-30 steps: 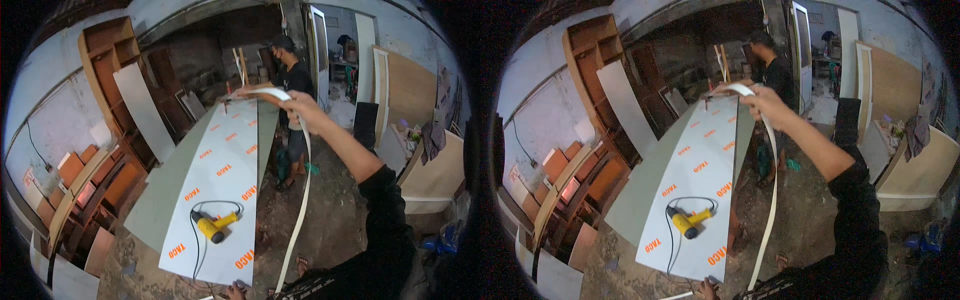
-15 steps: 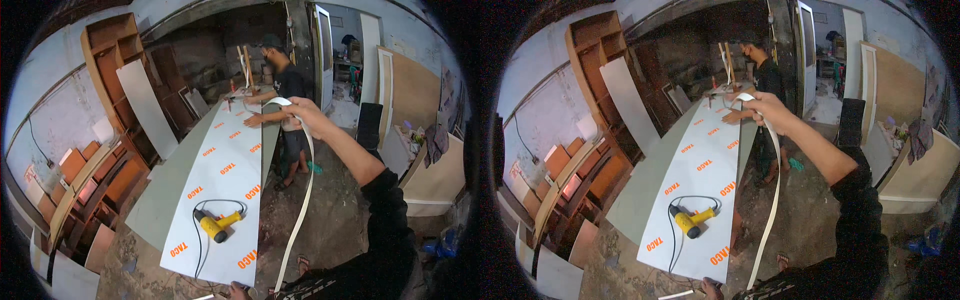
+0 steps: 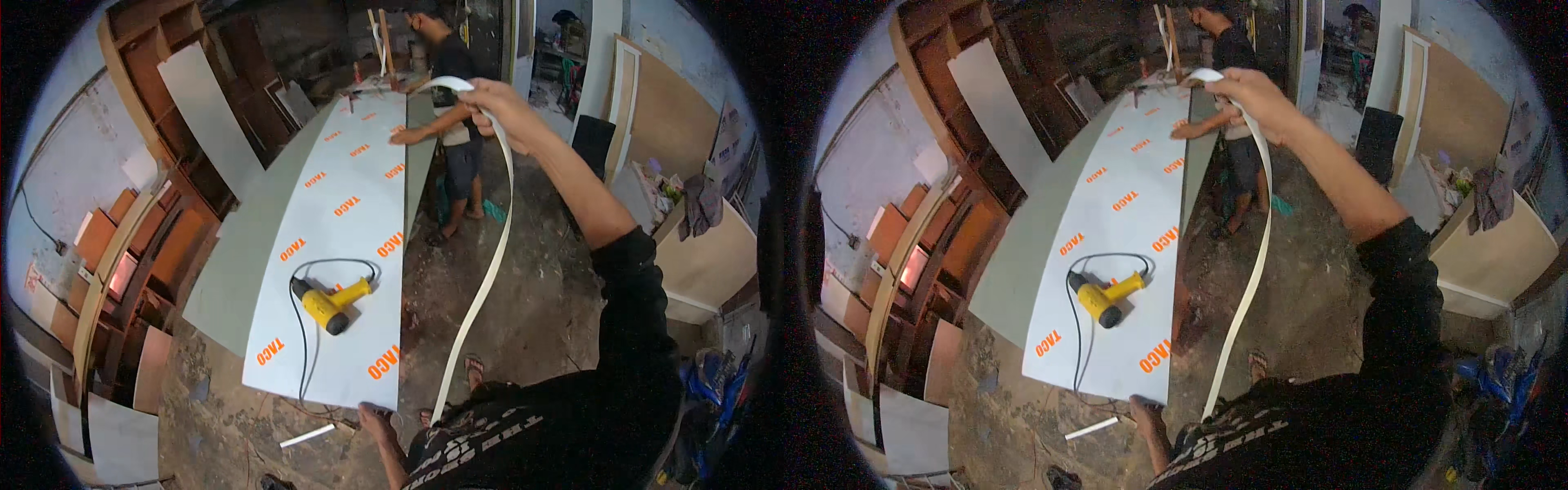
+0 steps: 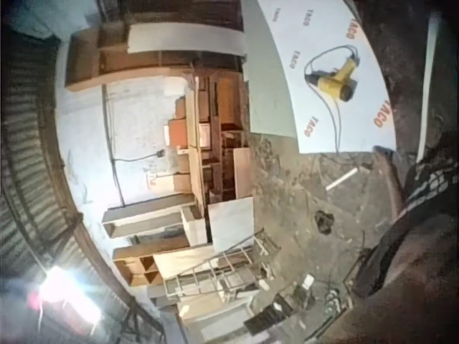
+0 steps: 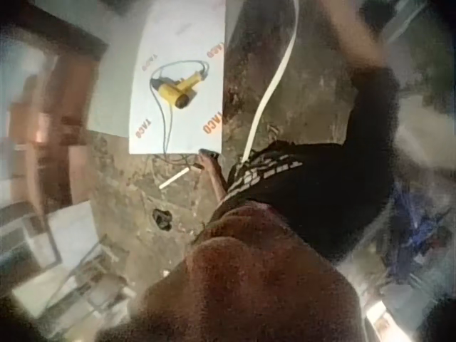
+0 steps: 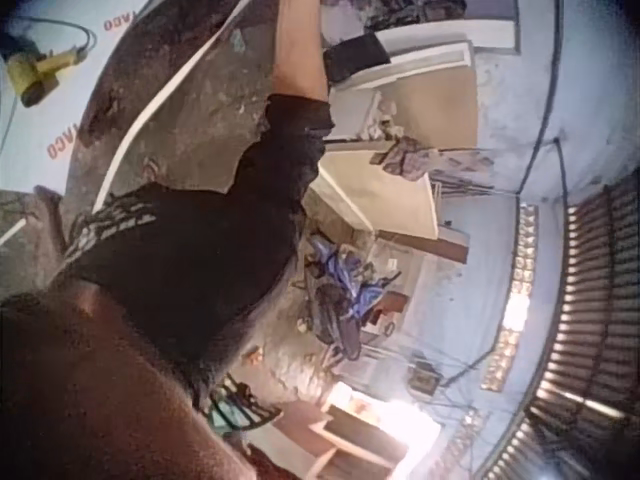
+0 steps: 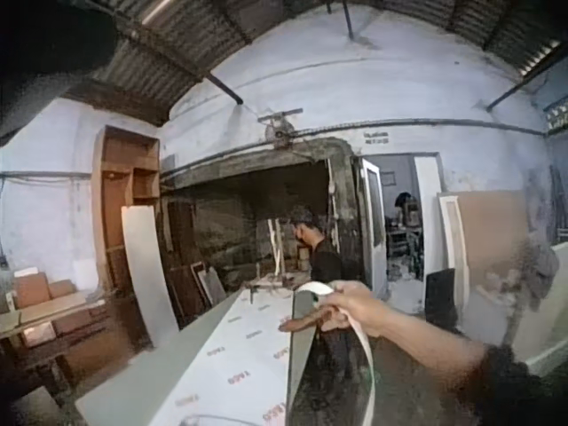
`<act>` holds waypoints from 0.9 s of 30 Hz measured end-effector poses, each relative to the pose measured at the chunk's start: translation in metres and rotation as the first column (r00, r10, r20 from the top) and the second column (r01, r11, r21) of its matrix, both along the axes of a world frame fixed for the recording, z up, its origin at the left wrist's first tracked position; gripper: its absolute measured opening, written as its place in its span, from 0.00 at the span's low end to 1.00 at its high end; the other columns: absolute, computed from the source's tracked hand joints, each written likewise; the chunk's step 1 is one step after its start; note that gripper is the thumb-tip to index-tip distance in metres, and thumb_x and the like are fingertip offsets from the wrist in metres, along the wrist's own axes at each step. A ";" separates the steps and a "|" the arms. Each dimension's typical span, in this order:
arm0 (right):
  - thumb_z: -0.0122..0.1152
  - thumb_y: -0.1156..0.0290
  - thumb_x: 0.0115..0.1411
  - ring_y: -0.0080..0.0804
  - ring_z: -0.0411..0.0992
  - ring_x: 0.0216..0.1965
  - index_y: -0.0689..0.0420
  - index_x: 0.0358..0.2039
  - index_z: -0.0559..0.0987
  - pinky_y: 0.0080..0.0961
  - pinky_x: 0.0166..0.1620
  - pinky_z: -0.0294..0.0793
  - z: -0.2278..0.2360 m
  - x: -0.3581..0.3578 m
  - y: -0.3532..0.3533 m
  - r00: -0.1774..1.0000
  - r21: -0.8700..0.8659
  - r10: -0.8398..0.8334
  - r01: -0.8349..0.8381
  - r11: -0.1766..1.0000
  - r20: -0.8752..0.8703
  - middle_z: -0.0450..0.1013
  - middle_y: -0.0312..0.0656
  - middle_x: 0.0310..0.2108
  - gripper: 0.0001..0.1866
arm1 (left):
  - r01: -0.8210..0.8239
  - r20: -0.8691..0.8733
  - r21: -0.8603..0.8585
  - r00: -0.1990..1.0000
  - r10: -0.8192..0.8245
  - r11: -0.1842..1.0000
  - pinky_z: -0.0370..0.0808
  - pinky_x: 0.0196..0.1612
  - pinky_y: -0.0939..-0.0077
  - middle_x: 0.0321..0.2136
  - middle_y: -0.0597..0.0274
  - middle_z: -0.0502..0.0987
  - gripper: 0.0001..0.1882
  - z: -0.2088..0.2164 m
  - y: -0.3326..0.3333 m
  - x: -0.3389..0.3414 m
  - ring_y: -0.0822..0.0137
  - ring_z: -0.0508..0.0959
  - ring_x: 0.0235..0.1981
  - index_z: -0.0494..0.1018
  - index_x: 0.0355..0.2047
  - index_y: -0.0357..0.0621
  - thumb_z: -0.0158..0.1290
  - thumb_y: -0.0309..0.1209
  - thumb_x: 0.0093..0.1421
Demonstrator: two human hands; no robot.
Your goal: The person applies a flexible edging strip to the curved edge of a furniture panel by hand. The person uses a heat gun to soften the strip and presses it onto the glued edge, moving along the curve to secure it.
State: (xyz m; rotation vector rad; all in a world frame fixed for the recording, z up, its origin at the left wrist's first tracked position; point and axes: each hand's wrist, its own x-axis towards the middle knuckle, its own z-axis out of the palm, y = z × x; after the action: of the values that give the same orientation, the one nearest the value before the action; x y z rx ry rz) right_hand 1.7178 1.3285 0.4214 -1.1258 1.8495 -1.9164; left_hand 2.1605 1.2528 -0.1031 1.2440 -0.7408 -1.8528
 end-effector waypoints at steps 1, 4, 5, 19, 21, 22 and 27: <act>0.58 0.66 0.61 0.14 0.59 0.19 0.56 0.27 0.70 0.15 0.20 0.58 -0.001 -0.006 0.002 0.999 0.000 0.040 -0.040 0.999 -0.008 0.61 0.30 0.22 0.10 | 0.037 -0.036 -0.017 0.999 -0.038 0.999 0.78 0.38 0.56 0.47 0.50 0.71 0.27 -0.004 -0.001 0.003 0.53 0.75 0.43 0.60 0.55 0.43 0.42 0.51 0.67; 0.58 0.66 0.61 0.14 0.58 0.19 0.56 0.27 0.69 0.15 0.19 0.57 -0.004 -0.011 0.002 0.997 0.006 0.071 -0.071 0.997 -0.019 0.60 0.29 0.22 0.11 | 0.064 -0.040 -0.059 0.997 -0.067 0.996 0.78 0.36 0.58 0.46 0.49 0.70 0.25 -0.021 -0.007 0.004 0.55 0.76 0.42 0.60 0.54 0.42 0.44 0.48 0.67; 0.58 0.65 0.61 0.14 0.58 0.19 0.56 0.27 0.69 0.15 0.19 0.56 -0.008 -0.013 0.002 0.997 0.003 0.065 -0.064 0.998 -0.053 0.60 0.29 0.22 0.11 | 0.064 -0.022 -0.071 0.998 -0.066 0.995 0.78 0.36 0.59 0.46 0.49 0.70 0.24 -0.022 -0.006 0.004 0.55 0.76 0.42 0.60 0.54 0.42 0.44 0.47 0.67; 0.56 0.66 0.63 0.11 0.56 0.19 0.56 0.36 0.70 0.13 0.20 0.53 -0.020 -0.046 0.011 0.992 0.023 0.122 -0.122 0.992 -0.021 0.60 0.28 0.25 0.08 | 0.030 0.168 -0.160 0.986 -0.003 0.987 0.78 0.40 0.60 0.53 0.44 0.66 0.28 -0.006 -0.008 0.005 0.52 0.73 0.48 0.54 0.61 0.38 0.41 0.44 0.69; 0.57 0.66 0.63 0.12 0.56 0.19 0.56 0.32 0.70 0.13 0.20 0.53 -0.019 -0.051 0.017 0.995 0.014 0.099 -0.098 0.995 -0.031 0.61 0.29 0.23 0.08 | 0.004 0.185 -0.131 0.983 0.021 0.991 0.78 0.40 0.60 0.53 0.44 0.65 0.29 0.000 -0.007 -0.001 0.51 0.73 0.49 0.54 0.61 0.39 0.41 0.45 0.68; 0.57 0.65 0.62 0.12 0.56 0.18 0.55 0.29 0.70 0.14 0.20 0.53 -0.018 -0.050 0.019 0.996 0.008 0.076 -0.076 0.997 -0.042 0.61 0.28 0.22 0.10 | -0.003 0.179 -0.122 0.984 0.025 0.992 0.78 0.40 0.59 0.53 0.44 0.65 0.29 0.003 -0.006 -0.003 0.51 0.73 0.49 0.54 0.61 0.39 0.41 0.45 0.68; 0.58 0.63 0.62 0.14 0.57 0.18 0.56 0.25 0.71 0.15 0.20 0.53 -0.015 -0.050 0.024 0.999 -0.005 0.037 -0.037 0.999 -0.034 0.61 0.29 0.21 0.12 | -0.017 0.187 -0.056 0.982 0.027 0.998 0.78 0.39 0.55 0.53 0.44 0.65 0.29 0.018 -0.004 -0.010 0.50 0.72 0.49 0.55 0.61 0.40 0.42 0.47 0.67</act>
State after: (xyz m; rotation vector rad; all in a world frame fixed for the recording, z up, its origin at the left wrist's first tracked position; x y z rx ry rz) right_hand 1.6677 1.3524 0.4064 -1.1929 1.8290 -1.8947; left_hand 2.1509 1.2489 -0.0852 1.3998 -0.8694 -1.7024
